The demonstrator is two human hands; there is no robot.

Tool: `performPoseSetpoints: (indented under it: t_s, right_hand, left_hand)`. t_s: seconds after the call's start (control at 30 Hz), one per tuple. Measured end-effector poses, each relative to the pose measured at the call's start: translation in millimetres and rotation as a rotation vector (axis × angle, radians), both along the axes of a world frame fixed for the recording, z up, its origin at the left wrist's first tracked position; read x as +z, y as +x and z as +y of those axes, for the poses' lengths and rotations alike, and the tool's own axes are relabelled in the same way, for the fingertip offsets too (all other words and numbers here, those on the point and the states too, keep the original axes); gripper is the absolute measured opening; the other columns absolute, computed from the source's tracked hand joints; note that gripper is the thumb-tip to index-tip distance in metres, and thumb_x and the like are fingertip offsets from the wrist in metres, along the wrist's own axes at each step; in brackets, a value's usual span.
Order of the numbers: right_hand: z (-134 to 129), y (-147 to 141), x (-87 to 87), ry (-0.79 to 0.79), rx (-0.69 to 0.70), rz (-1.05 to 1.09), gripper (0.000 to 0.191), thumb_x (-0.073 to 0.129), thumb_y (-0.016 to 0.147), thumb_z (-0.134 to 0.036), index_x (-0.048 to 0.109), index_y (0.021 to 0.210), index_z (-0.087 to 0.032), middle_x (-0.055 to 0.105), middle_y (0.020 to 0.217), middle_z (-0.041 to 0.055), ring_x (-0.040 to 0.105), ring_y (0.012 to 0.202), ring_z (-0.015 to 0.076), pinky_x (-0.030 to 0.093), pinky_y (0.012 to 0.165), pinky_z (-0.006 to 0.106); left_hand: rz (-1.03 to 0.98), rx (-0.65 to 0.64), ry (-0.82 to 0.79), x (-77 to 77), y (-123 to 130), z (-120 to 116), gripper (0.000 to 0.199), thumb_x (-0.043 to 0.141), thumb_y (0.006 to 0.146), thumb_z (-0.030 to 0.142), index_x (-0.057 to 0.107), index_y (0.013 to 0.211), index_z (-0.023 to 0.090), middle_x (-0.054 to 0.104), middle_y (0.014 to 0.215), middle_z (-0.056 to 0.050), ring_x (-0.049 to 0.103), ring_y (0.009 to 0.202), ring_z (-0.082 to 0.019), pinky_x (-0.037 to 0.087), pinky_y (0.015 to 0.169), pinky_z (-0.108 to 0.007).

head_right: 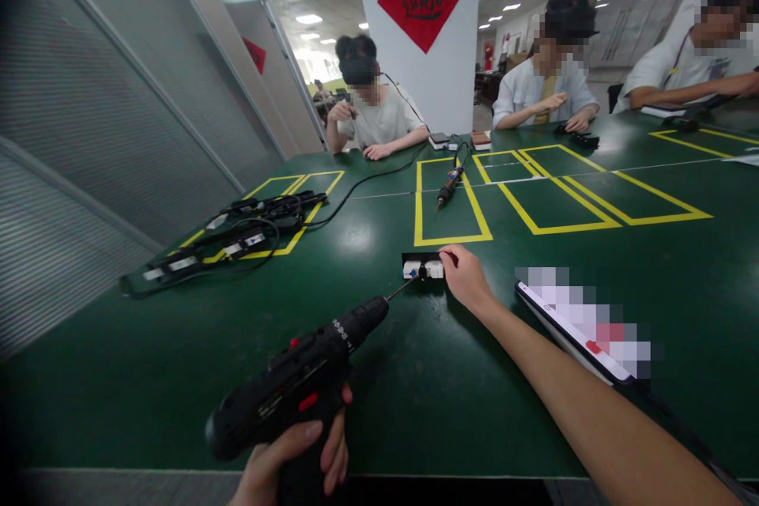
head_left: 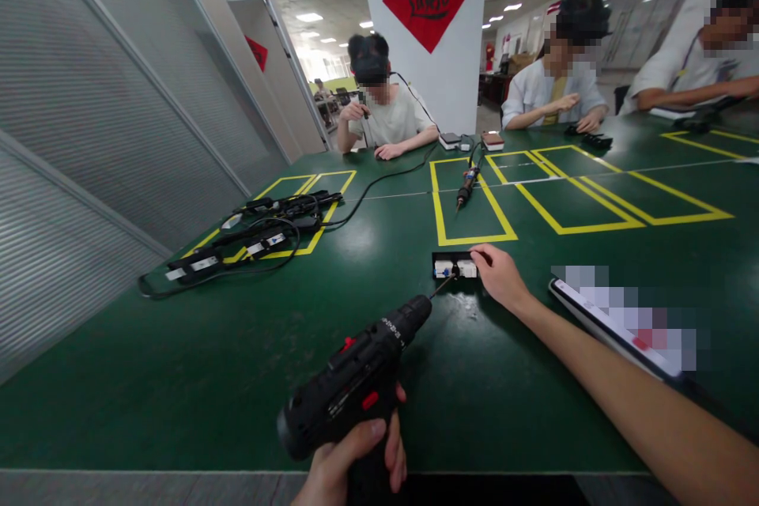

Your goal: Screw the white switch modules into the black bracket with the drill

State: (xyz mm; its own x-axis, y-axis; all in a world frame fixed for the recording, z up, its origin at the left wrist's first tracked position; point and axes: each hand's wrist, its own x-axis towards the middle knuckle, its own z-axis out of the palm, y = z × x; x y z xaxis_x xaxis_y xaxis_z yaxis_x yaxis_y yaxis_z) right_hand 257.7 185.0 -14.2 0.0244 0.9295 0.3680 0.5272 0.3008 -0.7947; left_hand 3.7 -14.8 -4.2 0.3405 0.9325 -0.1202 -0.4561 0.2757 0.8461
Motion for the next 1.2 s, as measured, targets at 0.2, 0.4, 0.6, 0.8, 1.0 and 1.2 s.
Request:
performPoseSetpoints:
  t_s: [0.2,0.4,0.6,0.8,1.0,1.2]
  right_hand:
    - [-1,-3,0.0,-0.004,0.010,-0.004,0.026,0.042,0.085,-0.029,0.064,0.091,-0.017,0.067,0.091,0.0073,0.060,0.081,0.0207,0.044,0.075,0.034]
    - [1,-3,-2.0,-0.007,-0.006,-0.019,0.025,0.042,0.085,-0.028,0.064,0.090,-0.017,0.067,0.091,0.0073,0.059,0.081,0.0203,0.043,0.075,0.033]
    - [1,-4,-1.8,-0.024,-0.011,-0.024,0.024,0.042,0.085,-0.029,0.063,0.090,-0.018,0.067,0.090,0.0068,0.060,0.079,0.0199,0.043,0.073,0.032]
    - [1,-4,0.5,-0.023,-0.013,-0.016,0.023,0.042,0.086,-0.028,0.063,0.091,-0.018,0.066,0.089,0.0053,0.059,0.080,0.0189,0.043,0.073,0.031]
    - [1,-5,0.8,-0.016,-0.014,-0.011,0.022,0.043,0.085,-0.027,0.064,0.090,-0.019,0.066,0.089,0.0051,0.059,0.079,0.0186,0.043,0.073,0.031]
    - [1,-5,-0.2,0.002,-0.020,-0.008,0.021,0.044,0.085,-0.026,0.063,0.089,-0.018,0.066,0.088,0.0052,0.059,0.080,0.0188,0.043,0.073,0.031]
  left_hand:
    - [-0.027,0.025,-0.003,1.2,1,-1,0.026,0.044,0.082,0.026,0.051,0.102,0.010,0.053,0.055,-0.001,0.053,0.043,-0.016,0.044,0.051,-0.034]
    - [-0.085,0.026,-0.040,2.4,0,3,0.026,0.044,0.082,0.027,0.052,0.100,0.010,0.050,0.054,0.000,0.053,0.043,-0.016,0.043,0.052,-0.034]
    - [-0.150,-0.013,-0.095,4.4,5,17,0.026,0.041,0.082,0.024,0.053,0.100,0.009,0.052,0.058,-0.001,0.052,0.043,-0.014,0.043,0.051,-0.033]
    - [-0.156,-0.013,-0.074,1.5,3,14,0.028,0.041,0.083,0.024,0.051,0.105,0.009,0.052,0.058,-0.001,0.054,0.044,-0.015,0.044,0.052,-0.034]
    - [-0.157,-0.027,-0.048,-2.0,2,14,0.026,0.040,0.084,0.023,0.051,0.104,0.010,0.052,0.058,-0.002,0.055,0.044,-0.016,0.044,0.050,-0.034]
    - [-0.148,-0.013,-0.051,-3.2,2,15,0.025,0.039,0.084,0.023,0.051,0.102,0.011,0.053,0.058,-0.002,0.056,0.044,-0.017,0.045,0.050,-0.035]
